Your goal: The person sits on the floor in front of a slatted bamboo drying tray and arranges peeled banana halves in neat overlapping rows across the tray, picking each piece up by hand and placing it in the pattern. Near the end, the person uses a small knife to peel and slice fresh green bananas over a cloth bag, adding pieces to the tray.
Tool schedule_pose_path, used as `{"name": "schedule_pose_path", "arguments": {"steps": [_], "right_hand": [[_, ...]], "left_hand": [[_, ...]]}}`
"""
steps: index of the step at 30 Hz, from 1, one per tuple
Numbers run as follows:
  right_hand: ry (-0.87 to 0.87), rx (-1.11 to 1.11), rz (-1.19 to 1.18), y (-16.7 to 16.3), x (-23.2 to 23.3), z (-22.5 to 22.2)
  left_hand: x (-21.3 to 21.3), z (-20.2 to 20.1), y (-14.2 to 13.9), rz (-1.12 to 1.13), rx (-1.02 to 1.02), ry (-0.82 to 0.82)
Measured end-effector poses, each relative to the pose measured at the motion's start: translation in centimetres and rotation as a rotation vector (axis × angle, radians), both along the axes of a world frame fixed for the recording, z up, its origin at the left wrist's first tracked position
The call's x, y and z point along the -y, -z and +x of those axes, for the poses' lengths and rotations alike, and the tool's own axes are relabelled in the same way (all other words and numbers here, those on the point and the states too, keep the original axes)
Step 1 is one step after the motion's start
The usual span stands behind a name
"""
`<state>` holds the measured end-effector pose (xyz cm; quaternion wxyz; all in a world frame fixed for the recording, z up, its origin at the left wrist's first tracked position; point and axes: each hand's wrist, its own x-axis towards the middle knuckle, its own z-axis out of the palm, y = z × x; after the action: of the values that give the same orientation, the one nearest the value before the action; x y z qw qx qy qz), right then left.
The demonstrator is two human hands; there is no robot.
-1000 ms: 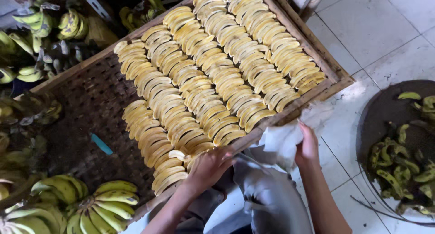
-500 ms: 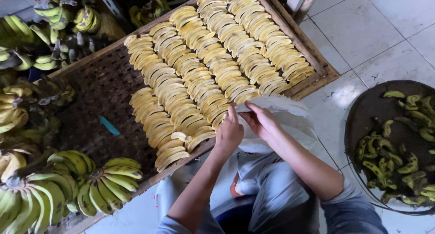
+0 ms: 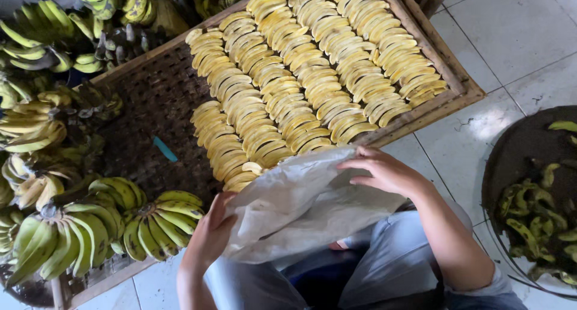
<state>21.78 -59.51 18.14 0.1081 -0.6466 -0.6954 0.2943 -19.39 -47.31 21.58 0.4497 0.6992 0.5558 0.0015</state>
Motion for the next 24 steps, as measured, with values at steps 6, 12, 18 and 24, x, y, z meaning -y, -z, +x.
{"name": "schedule_pose_path", "arguments": {"steps": [6,12,18,24], "right_hand": [[-0.166,0.079,0.416,-0.3,-1.5,-0.9],[-0.274,-0.177,-0.165,0.1,-5.1,-5.5],[-0.366,-0.061,-0.118,1.2,-7.2,-12.0],[-0.468,0.001,-0.1,0.4,-6.1,-15.1]], "left_hand": [[1.4,-6.0,-0.6,-0.08,0.095,-0.197],[3.3,-12.6,-1.7,-0.046,-0.106,-0.293],[5.5,-11.8,0.7,0.931,-0.425,-0.186],[14.0,-3.3,10.5,0.023,0.423,0.192]]}}
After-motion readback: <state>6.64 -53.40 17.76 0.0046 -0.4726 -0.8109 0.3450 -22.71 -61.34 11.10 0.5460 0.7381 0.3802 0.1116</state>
